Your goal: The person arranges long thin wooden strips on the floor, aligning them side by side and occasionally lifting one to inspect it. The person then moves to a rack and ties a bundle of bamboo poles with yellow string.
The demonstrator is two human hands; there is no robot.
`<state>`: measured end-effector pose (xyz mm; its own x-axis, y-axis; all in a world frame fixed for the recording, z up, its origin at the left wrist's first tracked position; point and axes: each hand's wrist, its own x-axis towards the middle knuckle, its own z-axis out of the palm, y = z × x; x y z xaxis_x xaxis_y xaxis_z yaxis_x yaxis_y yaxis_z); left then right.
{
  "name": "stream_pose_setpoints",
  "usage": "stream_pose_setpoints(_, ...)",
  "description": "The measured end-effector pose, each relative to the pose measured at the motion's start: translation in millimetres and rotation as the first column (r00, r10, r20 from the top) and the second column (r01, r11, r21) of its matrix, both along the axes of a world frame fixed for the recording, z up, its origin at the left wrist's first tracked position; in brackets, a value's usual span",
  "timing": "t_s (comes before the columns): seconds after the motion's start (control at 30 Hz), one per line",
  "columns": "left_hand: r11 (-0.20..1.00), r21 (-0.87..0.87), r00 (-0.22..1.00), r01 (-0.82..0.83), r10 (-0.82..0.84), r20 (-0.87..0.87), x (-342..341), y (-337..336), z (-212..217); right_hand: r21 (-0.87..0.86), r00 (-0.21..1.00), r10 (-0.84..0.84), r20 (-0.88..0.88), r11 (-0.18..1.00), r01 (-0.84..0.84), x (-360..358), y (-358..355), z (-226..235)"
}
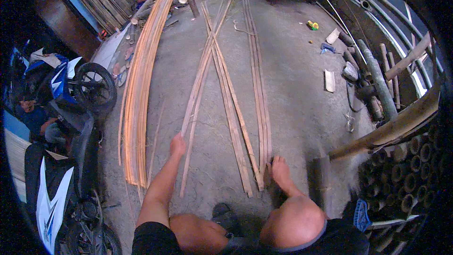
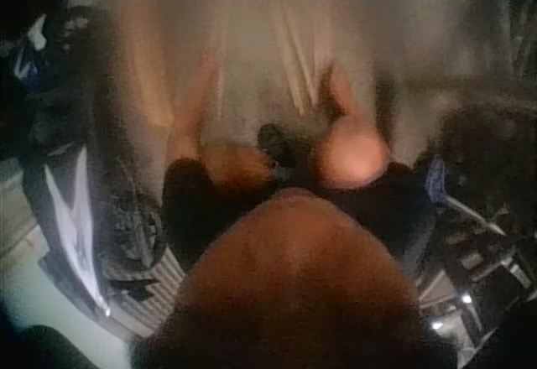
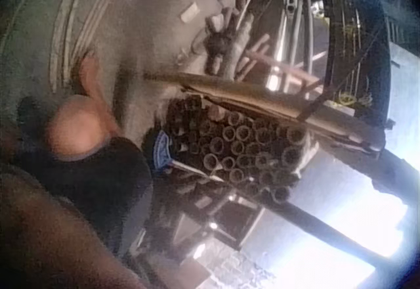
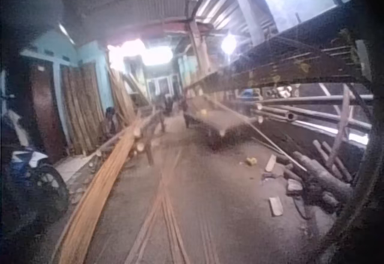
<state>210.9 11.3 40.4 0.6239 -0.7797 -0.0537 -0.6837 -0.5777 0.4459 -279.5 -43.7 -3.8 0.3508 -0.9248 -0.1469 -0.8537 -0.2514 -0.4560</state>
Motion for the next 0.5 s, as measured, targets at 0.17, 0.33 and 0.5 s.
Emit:
stream_pose_setpoints(0.17, 0.982, 0.165, 0.991, -0.096, 0.110, -0.075, 14.1, 22.0, 3.7, 0.078, 0.973, -0.118, 0.196, 0.991, 0.104, 2.4, -5.9, 15.1)
stream_pose_setpoints(0.33, 0.955, 0.268, 0.991, -0.128, 0.115, 0.065, 6.1, 14.3, 4.2, 0.093, 0.875, -0.174, 0.453, 0.985, 0.148, 6.7, -4.8, 56.9)
stream_pose_setpoints(0.5, 0.971, 0.240, 0.997, -0.025, 0.005, 0.083, 7.9, 1.4, -10.1, -0.025, 0.749, -0.001, 0.663, 0.999, 0.023, 47.1, 34.0, 72.8)
